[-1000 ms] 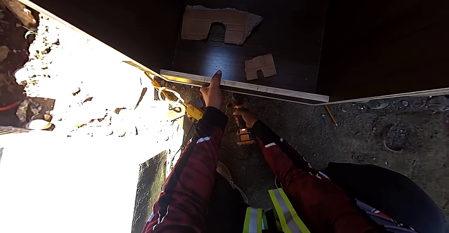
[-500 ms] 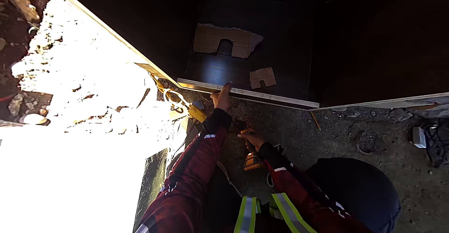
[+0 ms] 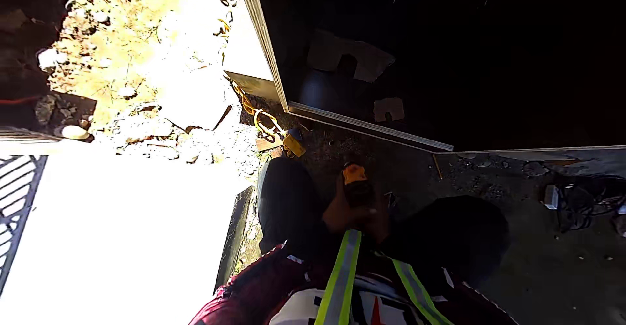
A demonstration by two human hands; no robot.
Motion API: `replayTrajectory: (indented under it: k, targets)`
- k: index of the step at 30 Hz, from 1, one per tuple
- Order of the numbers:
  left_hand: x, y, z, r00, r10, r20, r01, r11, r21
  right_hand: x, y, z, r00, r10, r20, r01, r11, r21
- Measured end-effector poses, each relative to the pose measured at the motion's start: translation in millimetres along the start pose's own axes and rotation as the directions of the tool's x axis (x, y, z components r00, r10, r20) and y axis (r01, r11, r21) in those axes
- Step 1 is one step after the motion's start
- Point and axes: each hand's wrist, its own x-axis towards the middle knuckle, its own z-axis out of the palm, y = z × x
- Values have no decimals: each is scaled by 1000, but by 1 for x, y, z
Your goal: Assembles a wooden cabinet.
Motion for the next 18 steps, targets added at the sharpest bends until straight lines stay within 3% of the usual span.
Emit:
replayTrajectory:
  k: [3,5,6,8,10,12,14,16,18]
  targets:
    - [-1,9,1,957,159,-243,-208,959,-193,-9,-29,-6,965,-188,180,191,982,3]
    - [-3,19,-25,918,220,-330,-296,934,-202,5,-51,-27,862,-324,389,347,938,12]
    - [-6,23,-42,906,233,-353,-322,921,-219,18,-64,-36,827,-390,405,407,912,48]
    - [-14,30,-67,884,200,-422,-341,894,-292,57,-92,-48,843,-482,237,459,876,150]
    - [-22,39,-88,857,216,-468,-398,854,-334,122,-117,-48,901,-426,79,418,903,95]
    - [-30,50,-106,821,225,-524,-446,826,-344,198,-136,-33,932,-322,169,348,924,-156]
    - [-36,60,-127,744,257,-616,-486,842,-235,252,-153,-4,923,-223,312,337,862,-379]
    - [-40,73,-148,621,296,-726,-477,877,-52,257,-212,14,886,20,462,283,766,-576]
    - [-46,90,-167,583,279,-763,-478,877,-44,239,-265,30,801,210,560,345,603,-720]
